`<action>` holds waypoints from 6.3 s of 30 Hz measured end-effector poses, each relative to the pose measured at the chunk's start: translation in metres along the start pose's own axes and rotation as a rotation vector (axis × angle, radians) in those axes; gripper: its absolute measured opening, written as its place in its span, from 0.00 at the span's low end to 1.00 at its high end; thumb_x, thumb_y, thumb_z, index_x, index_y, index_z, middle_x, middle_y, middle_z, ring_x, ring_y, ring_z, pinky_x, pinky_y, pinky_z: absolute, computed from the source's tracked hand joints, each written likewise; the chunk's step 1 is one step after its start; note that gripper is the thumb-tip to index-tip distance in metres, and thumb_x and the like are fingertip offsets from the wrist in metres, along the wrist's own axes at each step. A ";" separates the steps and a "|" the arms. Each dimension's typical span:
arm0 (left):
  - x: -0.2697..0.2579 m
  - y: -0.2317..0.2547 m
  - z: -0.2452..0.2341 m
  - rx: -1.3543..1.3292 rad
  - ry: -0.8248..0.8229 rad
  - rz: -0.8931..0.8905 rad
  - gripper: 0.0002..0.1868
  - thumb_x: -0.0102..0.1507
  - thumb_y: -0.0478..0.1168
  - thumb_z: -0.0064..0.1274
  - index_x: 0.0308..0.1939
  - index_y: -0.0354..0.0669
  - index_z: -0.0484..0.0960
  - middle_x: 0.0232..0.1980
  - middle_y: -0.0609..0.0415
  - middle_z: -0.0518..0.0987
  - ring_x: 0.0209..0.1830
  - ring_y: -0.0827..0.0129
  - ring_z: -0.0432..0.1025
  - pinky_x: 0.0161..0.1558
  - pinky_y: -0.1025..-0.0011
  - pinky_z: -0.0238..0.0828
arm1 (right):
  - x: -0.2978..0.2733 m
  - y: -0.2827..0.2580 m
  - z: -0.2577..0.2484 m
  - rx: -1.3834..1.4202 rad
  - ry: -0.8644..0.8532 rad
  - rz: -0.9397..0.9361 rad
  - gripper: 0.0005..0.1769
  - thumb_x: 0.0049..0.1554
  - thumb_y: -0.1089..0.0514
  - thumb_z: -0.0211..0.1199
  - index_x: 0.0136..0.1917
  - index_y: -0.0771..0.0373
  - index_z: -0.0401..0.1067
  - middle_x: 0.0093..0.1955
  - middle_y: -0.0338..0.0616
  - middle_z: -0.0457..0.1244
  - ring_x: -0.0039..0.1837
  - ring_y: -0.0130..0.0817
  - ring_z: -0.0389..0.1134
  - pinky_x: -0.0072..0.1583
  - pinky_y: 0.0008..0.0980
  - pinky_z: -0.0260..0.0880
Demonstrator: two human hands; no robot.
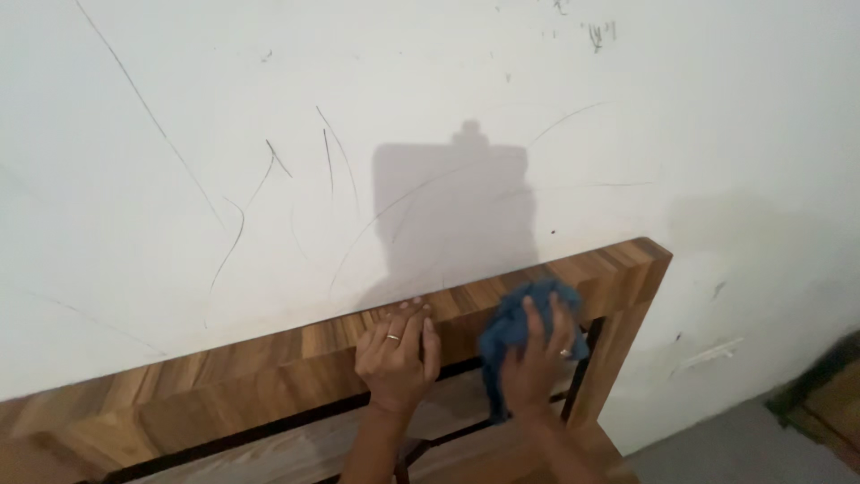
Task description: The person wipes the wooden headboard of a bed using a blue cloth. They clean the top edge, the geometric metal frame, and the wooden panels, moving systematically across the surface.
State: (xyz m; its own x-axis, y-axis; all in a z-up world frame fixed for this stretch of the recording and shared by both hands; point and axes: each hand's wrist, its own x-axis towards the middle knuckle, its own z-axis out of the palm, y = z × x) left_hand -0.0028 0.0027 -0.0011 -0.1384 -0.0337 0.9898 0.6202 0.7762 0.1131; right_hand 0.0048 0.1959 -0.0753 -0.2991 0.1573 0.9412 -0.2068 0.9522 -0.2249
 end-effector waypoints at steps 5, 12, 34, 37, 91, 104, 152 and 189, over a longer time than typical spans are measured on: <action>-0.002 0.001 -0.003 0.048 -0.027 0.013 0.06 0.62 0.37 0.58 0.40 0.45 0.88 0.44 0.58 0.86 0.40 0.69 0.79 0.42 0.71 0.70 | 0.001 0.011 0.004 0.057 -0.029 -0.398 0.37 0.55 0.71 0.64 0.73 0.47 0.65 0.77 0.49 0.53 0.78 0.53 0.53 0.78 0.54 0.53; -0.003 0.006 0.003 0.103 -0.017 -0.048 0.05 0.64 0.38 0.57 0.40 0.46 0.88 0.43 0.58 0.86 0.40 0.70 0.79 0.42 0.70 0.70 | 0.003 -0.006 0.003 0.012 0.058 0.032 0.34 0.51 0.73 0.53 0.71 0.60 0.66 0.74 0.60 0.54 0.74 0.61 0.54 0.71 0.60 0.55; -0.001 0.013 0.007 0.174 -0.039 -0.088 0.02 0.62 0.37 0.58 0.37 0.45 0.85 0.40 0.58 0.84 0.38 0.65 0.77 0.41 0.65 0.70 | 0.037 0.029 -0.028 0.054 -0.041 0.108 0.38 0.45 0.72 0.61 0.69 0.53 0.70 0.77 0.52 0.55 0.77 0.58 0.53 0.75 0.59 0.52; -0.001 0.009 0.005 0.170 -0.062 -0.055 0.03 0.62 0.36 0.58 0.38 0.43 0.86 0.40 0.55 0.84 0.38 0.63 0.76 0.41 0.65 0.69 | 0.030 -0.016 -0.029 0.099 -0.156 -0.058 0.38 0.40 0.69 0.60 0.66 0.54 0.72 0.73 0.54 0.57 0.74 0.61 0.55 0.72 0.60 0.53; 0.029 -0.102 -0.115 -0.181 -0.758 -0.425 0.24 0.72 0.55 0.41 0.51 0.40 0.85 0.44 0.40 0.85 0.41 0.47 0.79 0.45 0.54 0.76 | 0.055 -0.182 -0.007 -0.006 -0.254 0.011 0.21 0.45 0.64 0.60 0.53 0.57 0.79 0.63 0.48 0.67 0.65 0.53 0.63 0.69 0.55 0.56; 0.026 -0.093 -0.119 -0.238 -0.661 -0.455 0.22 0.72 0.50 0.37 0.57 0.46 0.83 0.45 0.39 0.84 0.43 0.46 0.79 0.46 0.52 0.75 | -0.002 -0.175 0.001 -0.033 -0.140 0.217 0.39 0.51 0.72 0.55 0.77 0.67 0.57 0.82 0.67 0.44 0.80 0.68 0.43 0.76 0.61 0.43; 0.031 -0.065 -0.118 0.014 -0.524 -0.580 0.23 0.72 0.51 0.35 0.51 0.51 0.87 0.38 0.44 0.85 0.36 0.50 0.79 0.39 0.55 0.74 | 0.028 -0.023 -0.008 0.260 -0.051 0.470 0.38 0.61 0.73 0.46 0.83 0.73 0.44 0.85 0.69 0.38 0.84 0.66 0.37 0.79 0.52 0.35; 0.031 -0.058 -0.114 -0.050 -0.395 -0.562 0.19 0.72 0.48 0.39 0.46 0.47 0.86 0.36 0.45 0.84 0.39 0.50 0.78 0.42 0.54 0.74 | -0.066 -0.065 -0.019 -0.161 -0.624 0.056 0.36 0.46 0.58 0.64 0.70 0.49 0.67 0.75 0.41 0.58 0.68 0.50 0.59 0.61 0.55 0.58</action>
State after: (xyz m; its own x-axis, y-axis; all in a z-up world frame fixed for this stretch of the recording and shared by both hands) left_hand 0.0454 -0.1154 0.0330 -0.7147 -0.1833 0.6750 0.4052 0.6780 0.6133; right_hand 0.0554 0.1283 -0.1175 -0.8010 0.0725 0.5943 -0.0471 0.9819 -0.1833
